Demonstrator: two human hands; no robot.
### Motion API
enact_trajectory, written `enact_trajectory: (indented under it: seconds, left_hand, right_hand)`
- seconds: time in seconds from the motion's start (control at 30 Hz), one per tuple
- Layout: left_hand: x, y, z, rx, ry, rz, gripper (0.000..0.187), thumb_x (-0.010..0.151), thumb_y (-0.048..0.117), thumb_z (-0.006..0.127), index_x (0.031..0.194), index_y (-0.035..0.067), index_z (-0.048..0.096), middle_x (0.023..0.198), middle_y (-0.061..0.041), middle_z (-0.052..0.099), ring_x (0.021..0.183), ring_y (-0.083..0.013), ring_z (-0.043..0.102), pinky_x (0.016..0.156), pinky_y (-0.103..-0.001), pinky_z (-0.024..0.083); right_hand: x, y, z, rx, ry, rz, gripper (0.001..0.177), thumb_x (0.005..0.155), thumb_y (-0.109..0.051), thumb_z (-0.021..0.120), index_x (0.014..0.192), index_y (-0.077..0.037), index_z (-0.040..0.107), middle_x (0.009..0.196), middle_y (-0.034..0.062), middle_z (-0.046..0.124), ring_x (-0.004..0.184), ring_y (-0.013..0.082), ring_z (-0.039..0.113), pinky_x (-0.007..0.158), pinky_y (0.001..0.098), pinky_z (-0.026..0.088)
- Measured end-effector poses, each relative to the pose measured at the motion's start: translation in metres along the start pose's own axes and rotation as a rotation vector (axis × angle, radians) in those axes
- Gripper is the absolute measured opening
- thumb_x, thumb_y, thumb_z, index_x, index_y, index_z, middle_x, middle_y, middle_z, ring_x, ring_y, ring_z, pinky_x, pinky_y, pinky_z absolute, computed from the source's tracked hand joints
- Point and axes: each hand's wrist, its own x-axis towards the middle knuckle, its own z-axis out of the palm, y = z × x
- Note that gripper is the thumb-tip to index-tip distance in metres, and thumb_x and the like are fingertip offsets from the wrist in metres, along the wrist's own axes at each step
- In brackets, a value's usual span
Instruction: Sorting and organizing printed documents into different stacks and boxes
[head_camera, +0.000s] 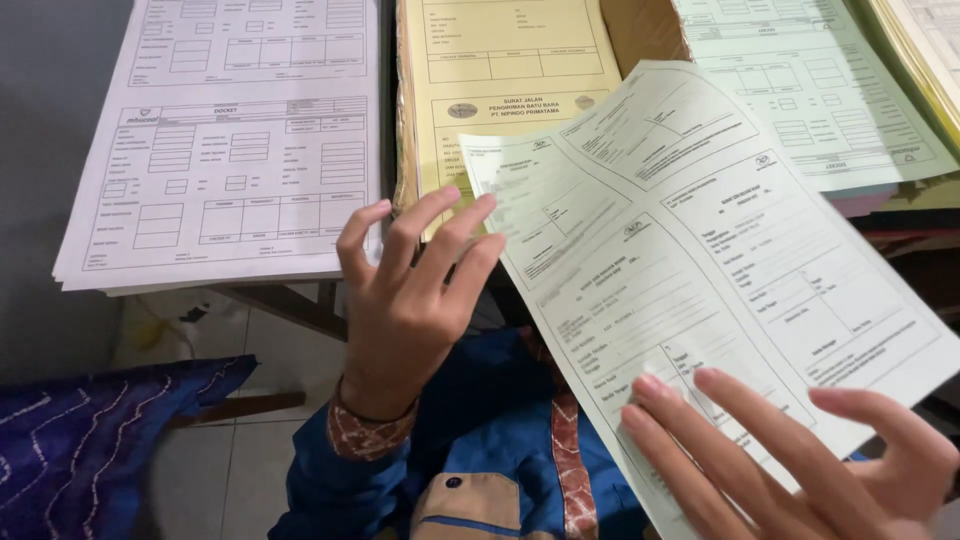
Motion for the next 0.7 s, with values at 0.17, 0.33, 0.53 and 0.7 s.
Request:
enact_trajectory:
  seconds: [0.17,0.33,0.53,0.7]
  left_hand:
    - [-0.003,-0.001,-0.019,-0.243,-0.202,-0.046,0.042,0.087,0.012,0.08,0.125,0.023,0.068,0.142,-0.002,0.061,0.13,-0.0246,0.051,0.111,-0.052,0.037]
    - [0.001,0.014,-0.007,-0.219,-0.079,0.063,0.012,0.102,0.013,0.081,0.113,0.015,0.076,0.122,-0.003,0.073,0.115,-0.0224,0.066,0.102,-0.045,0.045]
    - [-0.022,0.01,0.006,0.065,-0.363,-0.13,0.054,0.091,0.013,0.09,0.138,0.031,0.074,0.161,-0.004,0.055,0.152,-0.0293,0.036,0.118,-0.075,0.008]
    - [-0.01,0.018,-0.02,-0.41,-0.531,-0.056,0.056,0.096,0.024,0.035,0.147,0.027,0.058,0.169,-0.01,0.017,0.157,-0.0329,0.005,0.113,-0.084,-0.009]
  right_hand:
    - [0.053,-0.008,0.031,0.236,0.388,0.131,0.031,0.102,-0.011,0.048,0.099,-0.006,0.078,0.105,0.0088,0.081,0.085,0.0252,0.076,0.086,0.041,0.041]
    - [0.073,-0.014,0.05,0.264,0.403,0.084,0.019,0.101,-0.006,0.057,0.106,-0.005,0.076,0.111,0.0094,0.077,0.087,0.026,0.067,0.085,0.0494,0.048]
    - [0.025,0.015,0.076,0.368,0.183,0.304,0.07,0.084,-0.067,0.087,0.136,-0.025,0.065,0.148,0.0095,0.061,0.14,0.0306,0.053,0.122,0.0616,0.026]
    - [0.017,0.024,0.101,0.388,0.123,0.437,0.066,0.081,-0.066,0.085,0.133,-0.028,0.068,0.157,0.0117,0.051,0.146,0.0387,0.045,0.121,0.0788,0.02]
